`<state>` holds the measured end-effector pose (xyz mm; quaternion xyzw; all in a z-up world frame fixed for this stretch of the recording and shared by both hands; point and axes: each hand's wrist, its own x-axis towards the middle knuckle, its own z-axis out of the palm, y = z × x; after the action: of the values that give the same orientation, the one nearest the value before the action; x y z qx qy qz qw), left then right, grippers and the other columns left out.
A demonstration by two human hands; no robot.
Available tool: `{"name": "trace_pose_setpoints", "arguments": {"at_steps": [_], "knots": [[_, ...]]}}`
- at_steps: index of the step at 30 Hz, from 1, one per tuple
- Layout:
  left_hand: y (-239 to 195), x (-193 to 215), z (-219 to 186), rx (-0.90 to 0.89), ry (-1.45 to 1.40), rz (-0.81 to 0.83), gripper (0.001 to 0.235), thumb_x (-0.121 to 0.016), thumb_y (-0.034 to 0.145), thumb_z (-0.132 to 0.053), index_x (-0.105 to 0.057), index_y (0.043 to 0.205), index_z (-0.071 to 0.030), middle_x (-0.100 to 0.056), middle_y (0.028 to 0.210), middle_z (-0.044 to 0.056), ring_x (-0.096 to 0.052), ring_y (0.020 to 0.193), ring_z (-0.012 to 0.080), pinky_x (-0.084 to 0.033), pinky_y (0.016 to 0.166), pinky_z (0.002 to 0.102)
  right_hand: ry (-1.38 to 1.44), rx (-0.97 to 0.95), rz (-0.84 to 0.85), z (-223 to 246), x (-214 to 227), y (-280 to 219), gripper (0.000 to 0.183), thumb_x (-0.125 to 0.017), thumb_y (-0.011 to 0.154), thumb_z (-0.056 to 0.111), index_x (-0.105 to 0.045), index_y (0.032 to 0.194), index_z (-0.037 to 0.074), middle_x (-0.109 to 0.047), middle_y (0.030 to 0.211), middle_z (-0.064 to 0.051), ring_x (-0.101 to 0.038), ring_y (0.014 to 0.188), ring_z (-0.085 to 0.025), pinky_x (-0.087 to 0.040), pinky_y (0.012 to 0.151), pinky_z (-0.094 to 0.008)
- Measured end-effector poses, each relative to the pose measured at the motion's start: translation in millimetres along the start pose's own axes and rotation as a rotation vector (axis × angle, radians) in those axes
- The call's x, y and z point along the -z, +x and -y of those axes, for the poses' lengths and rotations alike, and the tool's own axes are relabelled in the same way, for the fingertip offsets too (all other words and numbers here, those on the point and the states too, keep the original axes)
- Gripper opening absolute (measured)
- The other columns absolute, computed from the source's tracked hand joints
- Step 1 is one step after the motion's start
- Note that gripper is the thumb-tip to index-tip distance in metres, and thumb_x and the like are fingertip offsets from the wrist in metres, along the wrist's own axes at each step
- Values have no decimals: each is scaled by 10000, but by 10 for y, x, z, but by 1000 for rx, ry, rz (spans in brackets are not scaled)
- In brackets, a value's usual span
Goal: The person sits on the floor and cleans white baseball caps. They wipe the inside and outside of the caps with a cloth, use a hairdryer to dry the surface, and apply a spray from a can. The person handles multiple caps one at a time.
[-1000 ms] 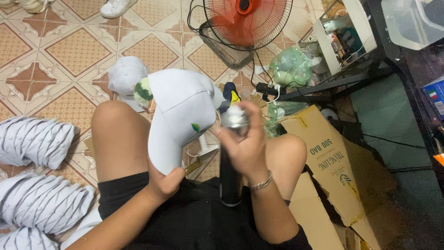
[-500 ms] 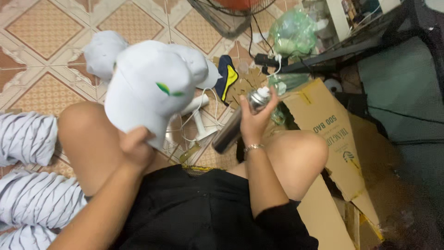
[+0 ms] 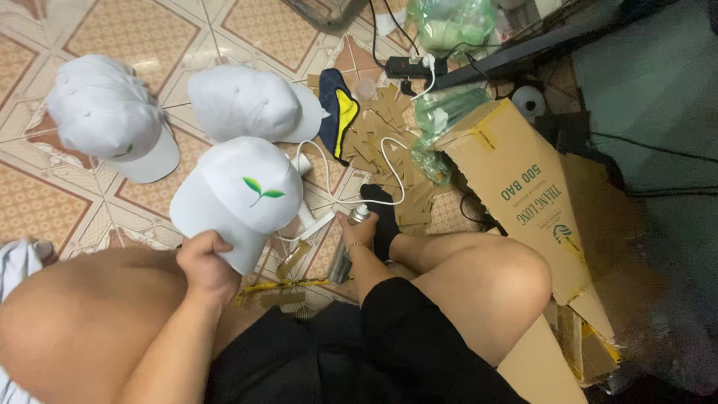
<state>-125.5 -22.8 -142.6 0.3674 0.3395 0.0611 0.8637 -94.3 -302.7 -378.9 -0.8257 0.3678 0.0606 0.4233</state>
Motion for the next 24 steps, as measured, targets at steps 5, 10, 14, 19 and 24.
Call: {"name": "trace_pose_setpoints", "arguments": {"at_steps": [5,10,14,19,24], "knots": [[-28,-65,43,3,32,32,603,-495,631,-19,-573,1228,22,-584,1078,84,-554,1010,265,-456,925,357,-44,-142,0,-23,-92,125,895,-920,671,294,-412,1356,22,-657,1217,-229,-671,1088,-356,-510,972,-434],[57,-69,45,17,-3,-11,604,-489,600,-21,-600,1194,-19,-628,1044,62,-612,1012,260,-498,952,360,-79,-260,-112,-12,-154,260,1011,-945,664,274,-364,1455,33,-580,1282,-265,-593,1169,-393,-466,1021,-447],[97,-109,66,14,-39,63,568,-513,654,-14,-593,1216,-1,-620,1050,74,-591,1007,276,-462,911,396,67,43,-364,624,-199,102,658,-853,833,271,-525,1346,22,-573,1305,-226,-540,1238,-358,-414,1083,-448],[54,-450,-89,15,-96,260,530,-625,802,-42,-571,1328,-20,-651,1242,83,-594,1218,277,-438,1112,415,432,1049,259,2006,511,-951,371,-718,945,311,-646,1197,48,-673,1135,-126,-687,1052,-278,-567,936,-375],[-495,-767,-337,8,-270,516,643,-626,980,-331,-425,1495,-2,-579,1423,147,-543,1332,320,-381,1166,476,64,1668,266,2738,1696,-1929,473,-746,829,261,-662,1200,-20,-659,1103,-164,-665,990,-303,-560,845,-413]]}}
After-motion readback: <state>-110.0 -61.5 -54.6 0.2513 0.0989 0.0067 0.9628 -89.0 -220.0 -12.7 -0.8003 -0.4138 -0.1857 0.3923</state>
